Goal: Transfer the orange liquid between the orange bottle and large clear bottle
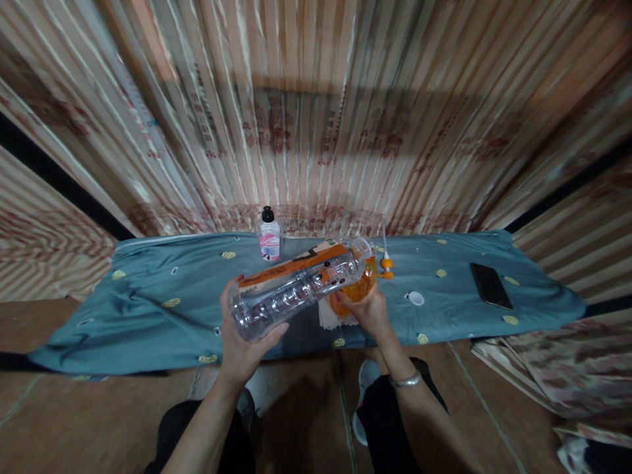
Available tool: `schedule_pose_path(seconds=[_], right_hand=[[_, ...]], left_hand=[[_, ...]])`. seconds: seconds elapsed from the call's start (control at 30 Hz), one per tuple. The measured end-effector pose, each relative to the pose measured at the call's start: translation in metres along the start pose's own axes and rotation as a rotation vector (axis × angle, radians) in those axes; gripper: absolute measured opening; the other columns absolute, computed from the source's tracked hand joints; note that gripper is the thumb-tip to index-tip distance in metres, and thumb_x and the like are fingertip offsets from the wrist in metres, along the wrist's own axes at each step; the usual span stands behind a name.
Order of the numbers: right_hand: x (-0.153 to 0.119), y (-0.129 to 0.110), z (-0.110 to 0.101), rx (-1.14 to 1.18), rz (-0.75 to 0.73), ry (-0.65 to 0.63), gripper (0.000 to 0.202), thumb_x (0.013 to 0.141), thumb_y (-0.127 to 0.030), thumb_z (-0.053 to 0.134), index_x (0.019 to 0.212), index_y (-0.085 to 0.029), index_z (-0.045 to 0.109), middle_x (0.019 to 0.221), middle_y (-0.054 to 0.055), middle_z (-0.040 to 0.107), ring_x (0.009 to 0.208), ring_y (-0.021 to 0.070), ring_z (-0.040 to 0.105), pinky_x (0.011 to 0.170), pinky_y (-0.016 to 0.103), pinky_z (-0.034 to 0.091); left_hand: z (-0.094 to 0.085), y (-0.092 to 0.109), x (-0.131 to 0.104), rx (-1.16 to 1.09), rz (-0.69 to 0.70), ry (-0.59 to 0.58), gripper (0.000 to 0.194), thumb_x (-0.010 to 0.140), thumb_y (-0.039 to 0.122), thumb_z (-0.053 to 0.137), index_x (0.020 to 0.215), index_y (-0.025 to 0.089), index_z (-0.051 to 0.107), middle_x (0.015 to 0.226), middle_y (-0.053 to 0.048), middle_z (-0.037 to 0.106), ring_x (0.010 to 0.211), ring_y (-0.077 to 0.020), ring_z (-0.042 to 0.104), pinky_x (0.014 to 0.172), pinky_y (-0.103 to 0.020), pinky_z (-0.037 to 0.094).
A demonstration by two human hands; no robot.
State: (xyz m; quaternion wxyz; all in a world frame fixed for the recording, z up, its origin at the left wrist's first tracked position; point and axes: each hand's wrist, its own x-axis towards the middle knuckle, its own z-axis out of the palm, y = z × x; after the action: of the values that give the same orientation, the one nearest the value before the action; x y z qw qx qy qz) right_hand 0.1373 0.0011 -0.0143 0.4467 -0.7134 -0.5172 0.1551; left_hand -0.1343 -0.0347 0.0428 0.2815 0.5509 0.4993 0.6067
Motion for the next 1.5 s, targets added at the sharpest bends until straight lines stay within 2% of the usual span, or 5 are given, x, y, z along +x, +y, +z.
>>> schedule_pose_path(seconds=[0.33,0.63,1.07,1.2,1.5], right_hand=[[0.0003,0.0041,0.0017,-0.008,-0.009,0.011,0.089,0.065,-0.068,0.076,0.131,-0.011,0.059,0.11,0.022,0.081,0.101,0.0423,0.079,0.085,0.053,0.065],[-0.0003,0.0036,0.0016,0.012,-0.028,0.01,0.078,0.068,-0.063,0.077,0.128,-0.017,0.06,0.112,0.019,0.08,0.103,0.0413,0.079,0.086,0.053,0.065],[0.0009,0.0026,0.0,-0.015,-0.008,-0.011,0.082,0.066,-0.061,0.078,0.129,-0.012,0.06,0.113,0.022,0.08,0.105,0.0429,0.079,0.087,0.056,0.065],[0.0017,0.0075,0.0016,-0.014,-0.022,0.0,0.081,0.067,-0.064,0.078,0.129,-0.017,0.059,0.115,0.02,0.081,0.104,0.0396,0.079,0.085,0.051,0.065],[0.0024,0.0073,0.0001,0.001,0.008,-0.026,0.089,0.065,-0.063,0.079,0.135,-0.013,0.056,0.111,0.019,0.082,0.101,0.036,0.08,0.08,0.043,0.065]], left_hand=[[0.0012,0.0016,0.0001,-0.034,-0.017,0.002,0.103,0.056,0.053,0.098,0.143,0.022,0.052,0.121,-0.01,0.069,0.109,-0.031,0.075,0.099,-0.049,0.062],[0.0006,-0.0011,-0.0004,-0.015,-0.017,-0.003,0.104,0.057,0.054,0.097,0.144,0.022,0.051,0.125,-0.011,0.069,0.113,-0.0315,0.073,0.103,-0.05,0.06],[0.003,-0.0013,0.0002,-0.046,-0.003,-0.012,0.104,0.057,0.054,0.097,0.144,0.023,0.05,0.125,-0.012,0.07,0.115,-0.0332,0.074,0.103,-0.051,0.061],[0.0023,-0.0051,-0.0008,-0.075,-0.036,-0.024,0.107,0.056,0.053,0.099,0.145,0.023,0.047,0.129,-0.013,0.068,0.12,-0.0339,0.072,0.108,-0.054,0.057],[0.0036,-0.0044,-0.0014,-0.089,-0.061,-0.027,0.107,0.057,0.053,0.098,0.146,0.024,0.046,0.13,-0.013,0.067,0.121,-0.0344,0.071,0.109,-0.054,0.057]])
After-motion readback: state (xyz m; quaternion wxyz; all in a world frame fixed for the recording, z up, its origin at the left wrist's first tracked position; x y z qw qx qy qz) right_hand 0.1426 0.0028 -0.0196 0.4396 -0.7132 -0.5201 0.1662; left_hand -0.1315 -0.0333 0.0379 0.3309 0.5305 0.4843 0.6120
